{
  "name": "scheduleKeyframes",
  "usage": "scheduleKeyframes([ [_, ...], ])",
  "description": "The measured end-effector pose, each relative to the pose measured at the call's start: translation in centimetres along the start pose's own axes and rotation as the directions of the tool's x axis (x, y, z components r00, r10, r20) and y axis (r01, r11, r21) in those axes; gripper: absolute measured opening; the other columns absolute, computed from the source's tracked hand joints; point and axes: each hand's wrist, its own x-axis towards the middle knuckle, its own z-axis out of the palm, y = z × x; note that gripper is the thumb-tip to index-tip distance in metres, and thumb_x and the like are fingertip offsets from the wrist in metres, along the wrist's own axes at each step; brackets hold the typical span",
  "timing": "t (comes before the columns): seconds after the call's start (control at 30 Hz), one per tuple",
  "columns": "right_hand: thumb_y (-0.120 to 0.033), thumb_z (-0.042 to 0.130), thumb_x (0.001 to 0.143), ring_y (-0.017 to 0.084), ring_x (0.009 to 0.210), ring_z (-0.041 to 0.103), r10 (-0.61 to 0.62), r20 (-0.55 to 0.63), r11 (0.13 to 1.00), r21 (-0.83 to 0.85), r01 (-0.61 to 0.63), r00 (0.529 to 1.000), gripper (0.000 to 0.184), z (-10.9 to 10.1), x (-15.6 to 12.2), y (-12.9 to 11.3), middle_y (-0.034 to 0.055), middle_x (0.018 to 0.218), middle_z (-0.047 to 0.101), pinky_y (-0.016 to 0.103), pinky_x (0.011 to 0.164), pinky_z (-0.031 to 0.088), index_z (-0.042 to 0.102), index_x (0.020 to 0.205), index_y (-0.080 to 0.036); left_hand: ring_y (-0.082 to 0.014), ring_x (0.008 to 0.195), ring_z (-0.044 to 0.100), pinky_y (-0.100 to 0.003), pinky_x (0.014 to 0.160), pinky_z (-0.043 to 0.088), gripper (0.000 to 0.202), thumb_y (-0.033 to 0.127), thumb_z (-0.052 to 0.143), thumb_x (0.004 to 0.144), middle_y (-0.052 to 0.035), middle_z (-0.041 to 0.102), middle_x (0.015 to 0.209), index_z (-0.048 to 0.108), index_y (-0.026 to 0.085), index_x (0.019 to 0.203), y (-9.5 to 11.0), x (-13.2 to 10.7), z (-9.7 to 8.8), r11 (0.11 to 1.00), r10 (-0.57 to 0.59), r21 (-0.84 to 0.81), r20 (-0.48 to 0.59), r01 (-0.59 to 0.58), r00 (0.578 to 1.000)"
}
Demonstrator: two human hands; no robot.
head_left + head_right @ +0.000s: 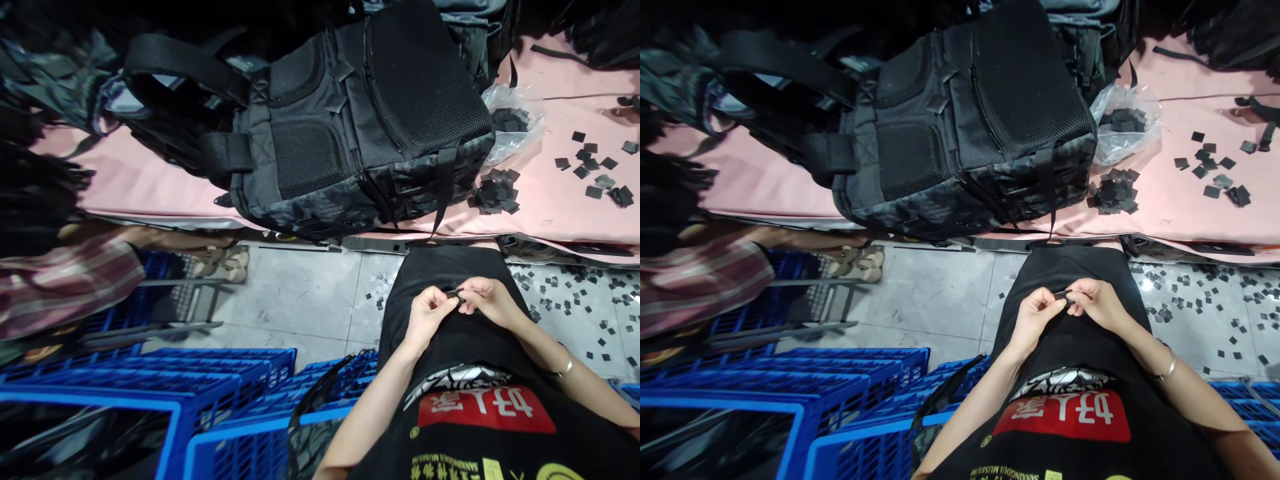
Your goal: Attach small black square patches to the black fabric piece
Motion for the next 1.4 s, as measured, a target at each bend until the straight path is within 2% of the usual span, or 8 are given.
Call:
scheduleKeyframes([
  [0.13,-0.038,0.058,0.075,0.013,0.047,0.059,-0.022,-0.058,0.999,-0.041,0.02,0.998,0.024,0.1,-0.1,-0.1,0.0022,0.054,0.064,0.022,0.048,0.048,0.062,0.077,-0.015,-0.0063,0.052,0.042,-0.021,0.052,0.032,0.024,0.034,0.068,0.066,0.0027,0.052,0.055,0.058,0.013,0.059,0.1,0.0,-0.1,0.998,0.035,0.055,0.016,-0.036,0.999],
  [0.27,-0.037,0.057,0.076,0.013,0.047,0.059,-0.046,-0.089,0.995,-0.096,0.037,0.995,0.022,0.2,-0.3,-0.1,0.0015,0.054,0.063,0.022,0.049,0.047,0.061,0.074,-0.016,-0.0105,0.054,0.053,-0.023,0.056,0.04,0.023,0.035,0.07,0.064,-0.0011,0.061,0.057,0.063,0.012,0.063,-0.1,0.0,-0.1,0.999,-0.042,0.014,0.03,0.042,0.999],
  [0.6,-0.035,0.049,0.081,0.01,0.049,0.044,-0.241,-0.09,0.899,-0.396,0.187,0.966,0.028,0.5,-0.3,-0.7,-0.0029,0.052,0.048,0.021,0.048,0.032,0.051,0.058,-0.018,-0.009,0.05,0.054,-0.021,0.052,0.041,0.028,0.034,0.074,0.058,0.0012,0.058,0.05,0.056,0.013,0.055,-0.1,0.0,0.2,0.994,-0.095,-0.058,0.017,0.096,0.995],
  [0.8,-0.041,0.043,0.084,0.009,0.048,0.034,-0.243,-0.114,0.913,-0.362,0.187,0.963,0.039,1.0,0.0,-0.4,-0.0035,0.049,0.036,0.023,0.046,0.027,0.042,0.051,-0.018,-0.007,0.05,0.053,-0.021,0.054,0.043,0.033,0.029,0.076,0.057,0.0063,0.053,0.054,0.058,0.014,0.081,0.1,0.0,0.5,0.98,-0.094,-0.171,0.057,0.103,0.994],
  [1.0,-0.047,0.047,0.081,0.008,0.047,0.028,-0.187,-0.094,0.955,-0.251,0.159,0.978,0.047,1.0,0.8,0.6,-0.0048,0.049,0.027,0.023,0.046,0.022,0.031,0.047,-0.019,-0.0058,0.048,0.049,-0.02,0.05,0.039,0.03,0.031,0.074,0.06,0.0049,0.053,0.055,0.053,0.014,0.074,-0.2,0.2,0.6,0.974,-0.126,-0.17,0.142,0.149,0.982],
  [1.13,-0.051,0.049,0.079,0.009,0.046,0.032,-0.105,-0.033,0.99,-0.093,0.102,0.994,0.048,1.2,1.0,0.6,-0.0044,0.046,0.034,0.023,0.046,0.026,0.038,0.046,-0.018,-0.0058,0.046,0.046,-0.02,0.05,0.036,0.032,0.034,0.072,0.061,0.0031,0.054,0.052,0.047,0.014,0.061,-0.4,0.4,0.5,0.986,-0.094,-0.122,0.157,0.114,0.983],
  [1.27,-0.053,0.04,0.084,0.009,0.045,0.04,-0.038,-0.059,0.999,-0.03,0.037,0.998,0.047,1.3,0.6,0.3,-0.0028,0.048,0.044,0.022,0.046,0.033,0.046,0.053,-0.017,-0.0068,0.048,0.043,-0.021,0.053,0.034,0.029,0.036,0.064,0.07,0.0023,0.052,0.051,0.05,0.014,0.058,-0.4,0.5,0.3,1.0,0.003,0.029,0.083,-0.005,0.997],
  [1.4,-0.048,0.046,0.083,0.014,0.064,0.055,-0.127,-0.028,0.987,-0.106,0.123,0.991,0.032,1.3,0.1,0.0,0.0019,0.072,0.059,0.024,0.058,0.045,0.06,0.084,-0.019,-0.0087,0.051,0.042,-0.022,0.053,0.033,0.027,0.035,0.055,0.076,0.0025,0.049,0.052,0.05,0.016,0.057,-0.3,0.3,0.0,0.958,0.152,0.249,-0.006,-0.146,0.988],
])
